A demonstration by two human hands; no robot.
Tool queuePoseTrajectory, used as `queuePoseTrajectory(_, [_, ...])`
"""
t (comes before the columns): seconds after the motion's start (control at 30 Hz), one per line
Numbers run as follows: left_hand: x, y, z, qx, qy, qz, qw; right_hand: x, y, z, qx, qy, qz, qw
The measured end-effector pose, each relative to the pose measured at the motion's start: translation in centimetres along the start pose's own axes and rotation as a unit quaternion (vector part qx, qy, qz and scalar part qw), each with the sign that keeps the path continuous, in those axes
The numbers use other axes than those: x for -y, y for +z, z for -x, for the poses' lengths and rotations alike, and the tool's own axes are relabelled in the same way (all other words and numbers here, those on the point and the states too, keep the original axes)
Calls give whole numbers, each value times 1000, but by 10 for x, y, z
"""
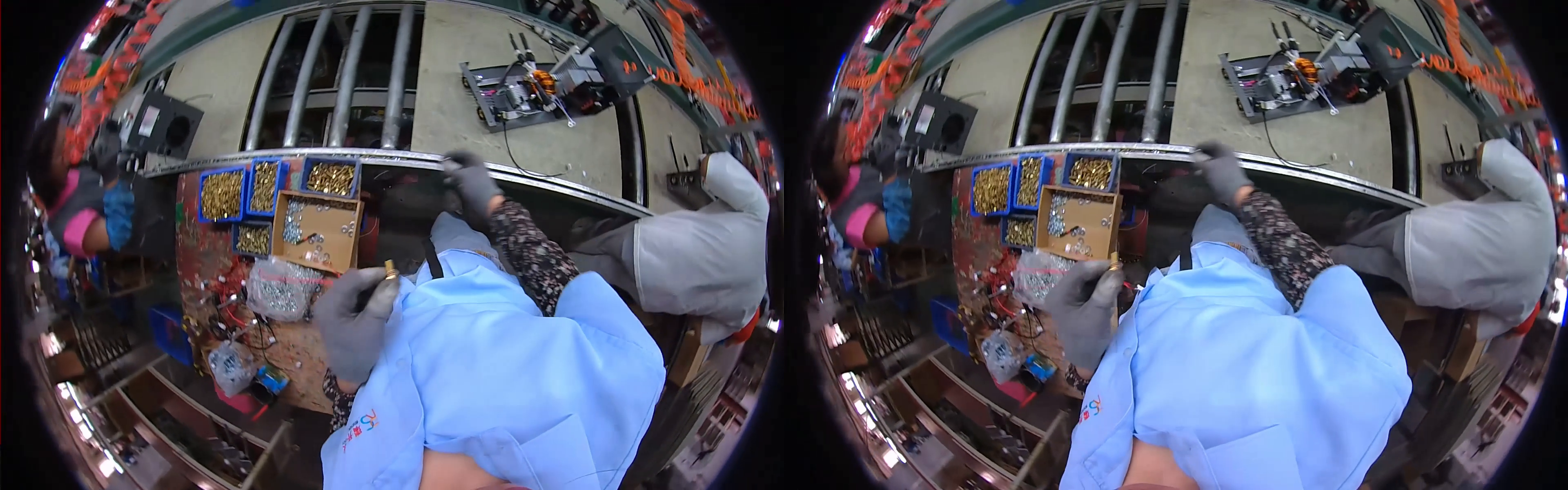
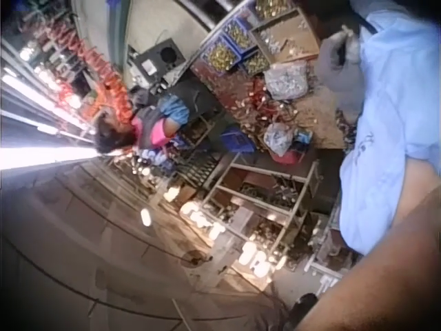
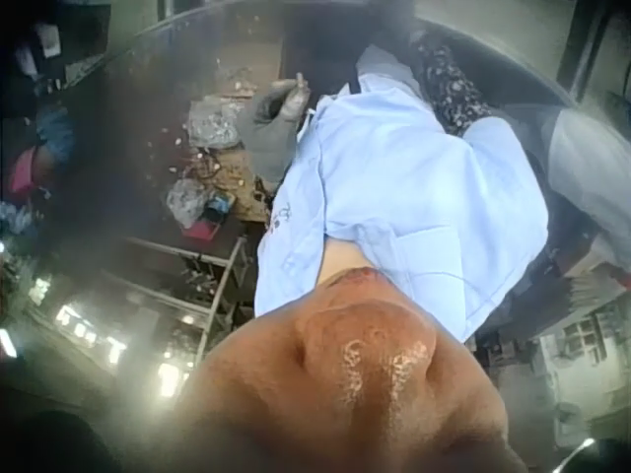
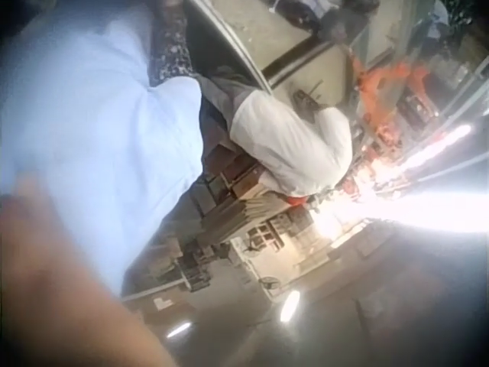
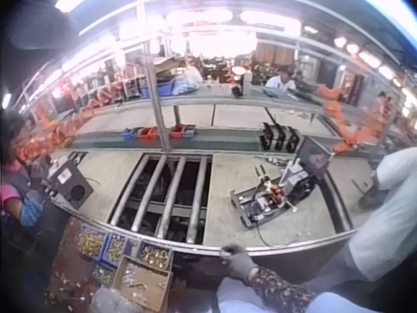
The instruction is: The person assembles electronic components onto a metal chassis by hand, securing them with screws using a power screwdriver.
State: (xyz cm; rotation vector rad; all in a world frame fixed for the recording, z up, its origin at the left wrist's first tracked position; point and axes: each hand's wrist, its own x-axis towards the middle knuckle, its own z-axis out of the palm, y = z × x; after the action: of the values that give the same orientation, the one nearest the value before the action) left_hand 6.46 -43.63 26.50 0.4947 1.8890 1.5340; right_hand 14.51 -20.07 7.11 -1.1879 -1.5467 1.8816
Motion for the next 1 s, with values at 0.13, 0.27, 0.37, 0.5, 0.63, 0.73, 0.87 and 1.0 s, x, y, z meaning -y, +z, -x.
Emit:
queuePoseTrajectory(0.13, [-11,70,-49,142,77,-68,984,-47,-107,-47,-136,47,-354,924])
queuePoseTrajectory(0.27, [7,159,-121,188,216,-196,938,-72,-142,-100,-129,63,-574,806])
queuePoseTrajectory(0.37, [23,232,-175,192,234,-290,908,-78,-153,-127,-97,113,-666,731])
queuePoseTrajectory(0.5, [56,301,-222,186,276,-355,874,-94,-134,-132,-16,-1,-563,826])
queuePoseTrajectory(0.63, [80,337,-248,192,294,-463,814,-85,-119,-120,-50,-73,-366,926])
queuePoseTrajectory(0.73, [92,344,-265,194,309,-476,801,-66,-117,-123,-55,62,-644,761])
queuePoseTrajectory(0.87, [90,350,-270,221,342,-487,773,-70,-115,-117,-33,83,-601,794])
queuePoseTrajectory(1.0, [93,348,-271,258,348,-474,767,-71,-113,-116,-40,114,-692,712])
